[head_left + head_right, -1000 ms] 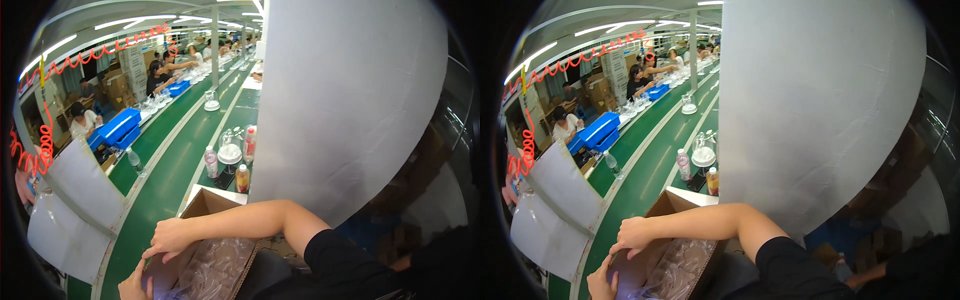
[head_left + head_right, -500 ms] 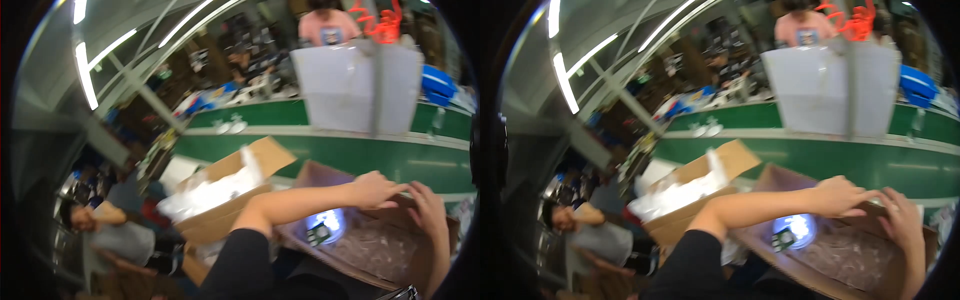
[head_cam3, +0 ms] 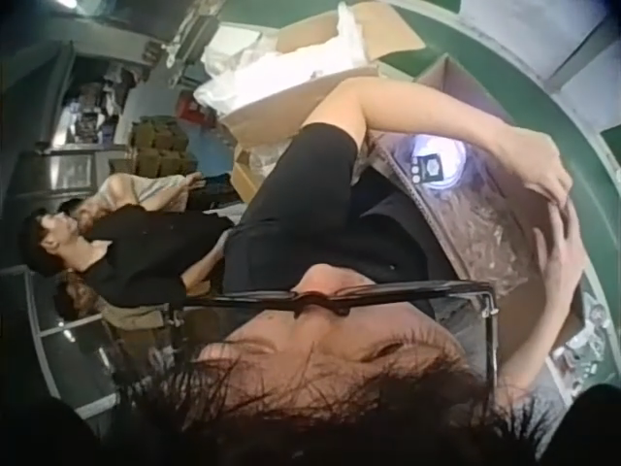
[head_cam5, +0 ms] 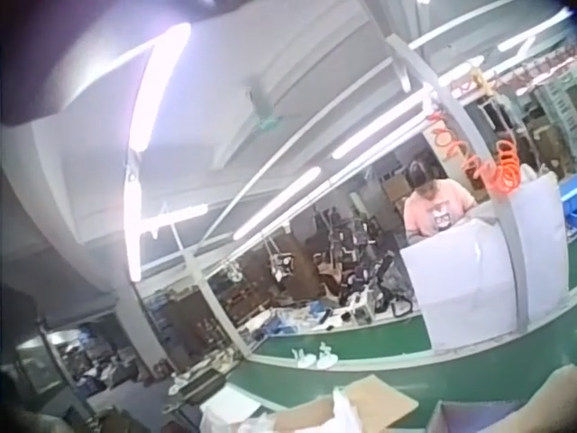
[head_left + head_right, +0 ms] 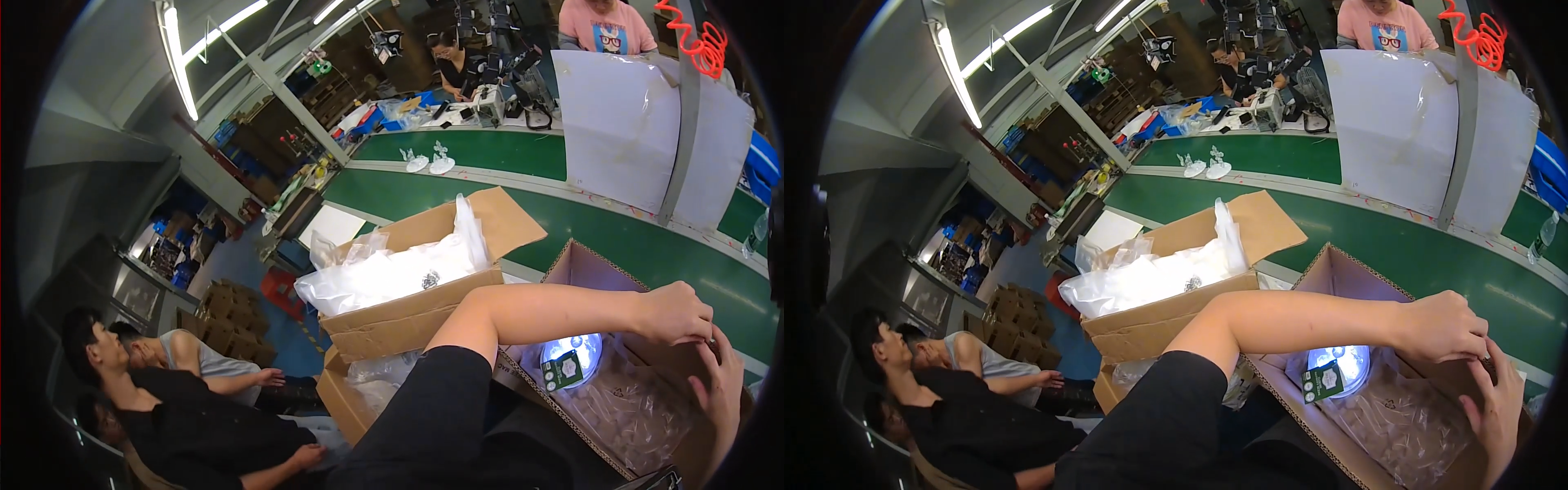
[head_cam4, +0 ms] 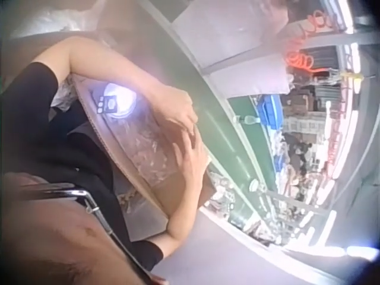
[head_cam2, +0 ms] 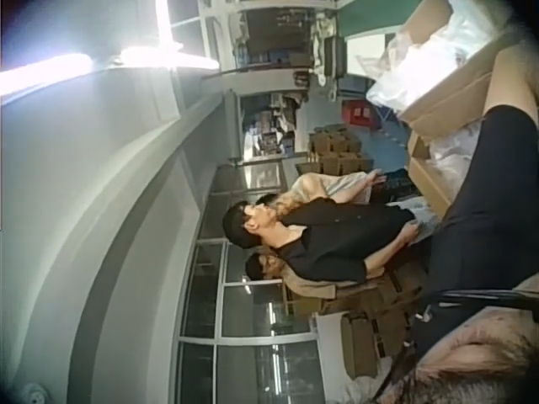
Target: Packaging electronic decorative light fixtures into cardboard boxes on a factory assembly line.
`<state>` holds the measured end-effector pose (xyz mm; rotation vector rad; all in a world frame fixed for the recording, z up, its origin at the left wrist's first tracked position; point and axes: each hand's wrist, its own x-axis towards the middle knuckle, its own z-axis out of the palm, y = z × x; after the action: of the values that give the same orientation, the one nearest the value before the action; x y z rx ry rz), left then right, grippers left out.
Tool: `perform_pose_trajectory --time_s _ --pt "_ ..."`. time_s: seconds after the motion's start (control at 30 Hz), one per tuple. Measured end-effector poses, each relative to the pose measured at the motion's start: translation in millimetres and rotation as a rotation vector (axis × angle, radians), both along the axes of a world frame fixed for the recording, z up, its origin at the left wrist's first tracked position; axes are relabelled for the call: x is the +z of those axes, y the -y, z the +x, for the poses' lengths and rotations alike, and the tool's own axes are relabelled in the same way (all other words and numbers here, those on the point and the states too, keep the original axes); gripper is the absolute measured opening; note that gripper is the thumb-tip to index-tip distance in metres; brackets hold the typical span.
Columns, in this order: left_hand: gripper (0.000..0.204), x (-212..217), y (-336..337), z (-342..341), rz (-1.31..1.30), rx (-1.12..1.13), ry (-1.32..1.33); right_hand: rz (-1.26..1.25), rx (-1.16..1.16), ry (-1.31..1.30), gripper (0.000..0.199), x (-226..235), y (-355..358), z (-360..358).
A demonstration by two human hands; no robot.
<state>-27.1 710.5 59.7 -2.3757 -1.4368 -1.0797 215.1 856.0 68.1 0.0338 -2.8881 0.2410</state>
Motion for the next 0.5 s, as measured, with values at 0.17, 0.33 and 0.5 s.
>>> perform_pose_trajectory --time_s 0.17,0.33,0.5 --pt "0.013 0 0 -1 0.035 -0.002 0.027 -0.012 0.004 0.065 0.080 1 -3 1" --pt "0.015 -3 -4 -5 0.041 0.009 -0.052 0.018 0.067 0.055 0.082 -4 -11 3" --pt "0.018 -10 -16 -6 0.031 -0.011 -0.067 -0.030 0.040 0.087 0.084 10 -5 7"
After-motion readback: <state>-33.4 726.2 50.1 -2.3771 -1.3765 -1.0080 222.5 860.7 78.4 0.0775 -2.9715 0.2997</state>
